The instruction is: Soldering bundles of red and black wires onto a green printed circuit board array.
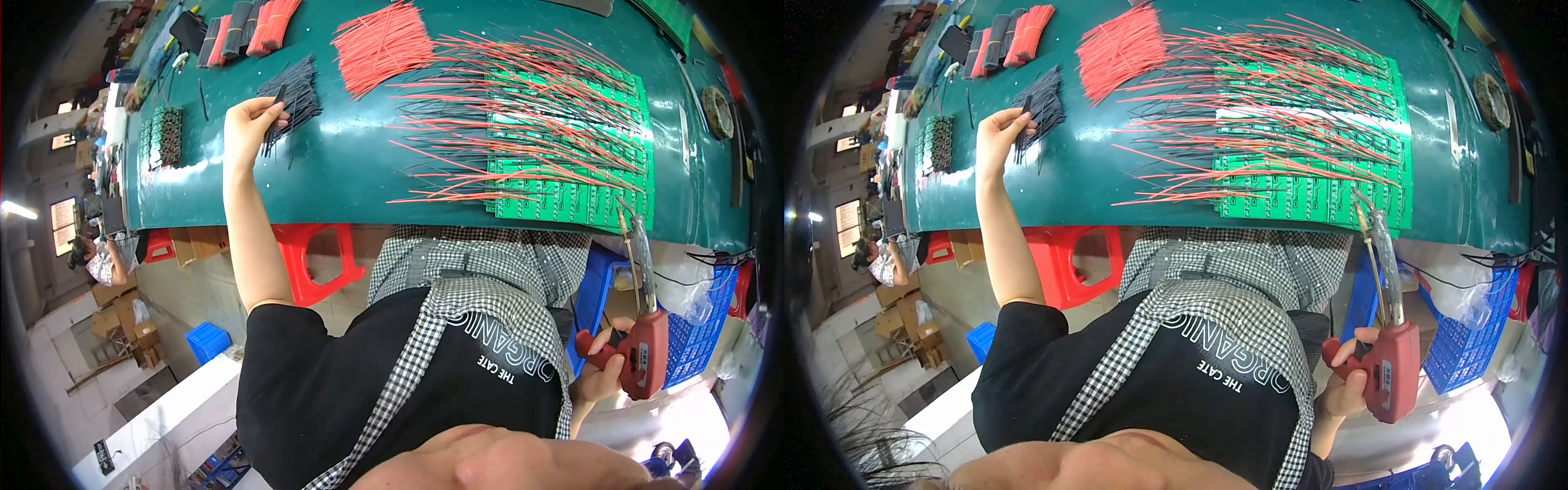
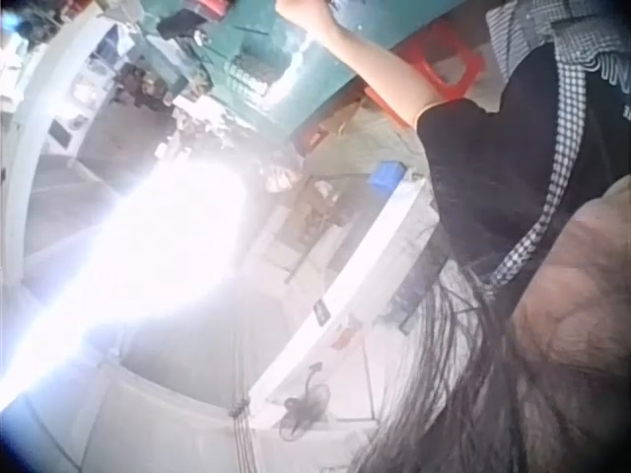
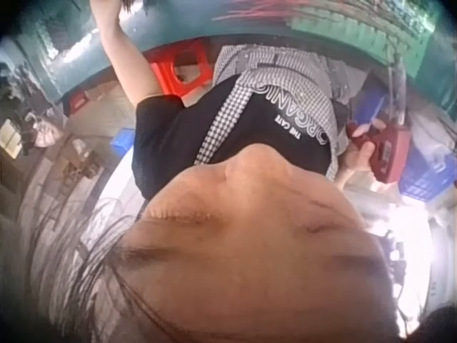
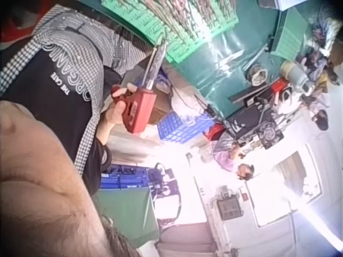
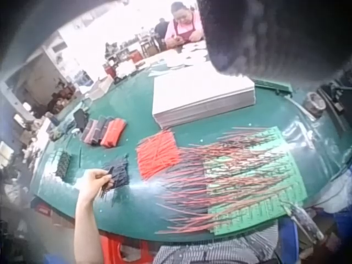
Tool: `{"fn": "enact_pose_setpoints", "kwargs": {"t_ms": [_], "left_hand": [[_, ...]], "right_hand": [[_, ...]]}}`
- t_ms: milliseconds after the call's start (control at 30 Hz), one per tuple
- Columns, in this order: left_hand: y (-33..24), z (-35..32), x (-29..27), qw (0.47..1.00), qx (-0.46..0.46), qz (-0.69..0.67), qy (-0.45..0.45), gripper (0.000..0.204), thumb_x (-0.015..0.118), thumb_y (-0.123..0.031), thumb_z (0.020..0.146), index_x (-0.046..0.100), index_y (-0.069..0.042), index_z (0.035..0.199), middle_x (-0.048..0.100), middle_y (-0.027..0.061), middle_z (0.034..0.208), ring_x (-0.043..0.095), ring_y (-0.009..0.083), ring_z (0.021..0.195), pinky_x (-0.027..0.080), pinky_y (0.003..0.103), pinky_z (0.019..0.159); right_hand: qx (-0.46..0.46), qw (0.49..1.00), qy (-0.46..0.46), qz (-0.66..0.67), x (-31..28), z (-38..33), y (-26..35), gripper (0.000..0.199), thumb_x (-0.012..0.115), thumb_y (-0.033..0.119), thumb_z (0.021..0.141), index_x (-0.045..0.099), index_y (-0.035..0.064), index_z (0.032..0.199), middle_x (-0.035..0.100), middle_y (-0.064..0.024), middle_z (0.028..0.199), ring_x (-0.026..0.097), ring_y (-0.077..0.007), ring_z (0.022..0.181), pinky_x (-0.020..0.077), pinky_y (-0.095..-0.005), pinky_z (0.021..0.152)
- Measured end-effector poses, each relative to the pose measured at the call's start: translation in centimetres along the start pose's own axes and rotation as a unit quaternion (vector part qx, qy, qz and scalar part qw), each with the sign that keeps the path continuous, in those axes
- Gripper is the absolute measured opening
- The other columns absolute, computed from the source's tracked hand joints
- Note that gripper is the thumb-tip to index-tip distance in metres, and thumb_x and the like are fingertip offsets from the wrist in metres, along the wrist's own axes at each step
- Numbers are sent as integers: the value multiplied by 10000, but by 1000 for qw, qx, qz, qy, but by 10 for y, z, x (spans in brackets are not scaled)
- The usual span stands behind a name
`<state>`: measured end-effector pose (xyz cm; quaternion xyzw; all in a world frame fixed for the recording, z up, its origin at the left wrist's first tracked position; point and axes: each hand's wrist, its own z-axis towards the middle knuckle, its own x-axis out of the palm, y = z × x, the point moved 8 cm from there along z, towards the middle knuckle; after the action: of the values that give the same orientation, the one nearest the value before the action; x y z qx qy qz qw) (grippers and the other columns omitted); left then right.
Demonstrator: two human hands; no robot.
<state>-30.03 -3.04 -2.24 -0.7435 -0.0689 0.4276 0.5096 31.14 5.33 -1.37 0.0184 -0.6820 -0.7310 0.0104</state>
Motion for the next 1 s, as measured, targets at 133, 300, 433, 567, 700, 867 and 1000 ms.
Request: {"fn": "enact_pose_setpoints", "kwargs": {"t_ms": [133,300,433,567,700,867,1000], "left_hand": [[1,-3,1,998,-30,-49,-7,192,650,-47,867,644,91,1000,701,152,893,677,153,754,530,241,688],[-7,-6,-6,998,-16,-62,-20,193,654,-21,854,634,108,996,698,165,888,684,169,771,539,243,697],[0,6,-5,997,-3,-69,-20,189,659,0,843,627,127,980,695,173,872,683,179,766,541,245,701],[-15,4,-22,998,22,26,-47,215,668,-88,869,641,77,1005,694,128,838,645,134,682,511,226,646],[-20,9,-34,997,48,-20,-48,229,676,-76,861,662,69,1039,699,98,829,643,106,713,496,200,651],[-5,27,-23,992,68,104,-23,205,685,-60,839,684,71,997,700,90,819,638,95,734,487,198,675],[-6,26,-19,987,74,141,-35,214,670,-69,853,670,91,994,696,86,807,644,106,734,487,205,673]], "right_hand": [[-1,1000,-2,0,-3,0,-1,605,653,424,831,466,-43,1168,563,-162,1050,512,-162,575,388,-253,515],[2,1000,-2,5,-6,0,0,609,656,414,829,463,-47,1176,562,-166,1054,512,-165,576,386,-249,507],[6,1000,1,13,-7,-1,-1,646,672,413,825,447,-52,1212,561,-172,1049,516,-168,575,408,-255,508],[25,998,17,49,0,2,-2,683,702,390,819,427,-63,1250,561,-180,1061,530,-161,584,479,-278,548],[14,998,19,60,0,5,0,676,704,360,822,429,-65,1270,570,-200,1104,545,-160,604,500,-294,573],[-6,999,17,38,-2,2,1,659,664,359,839,418,-68,1275,587,-191,1063,530,-149,579,447,-252,527],[-14,999,22,23,1,4,3,673,648,389,850,407,-75,1275,582,-179,1036,516,-139,559,414,-235,485]]}}
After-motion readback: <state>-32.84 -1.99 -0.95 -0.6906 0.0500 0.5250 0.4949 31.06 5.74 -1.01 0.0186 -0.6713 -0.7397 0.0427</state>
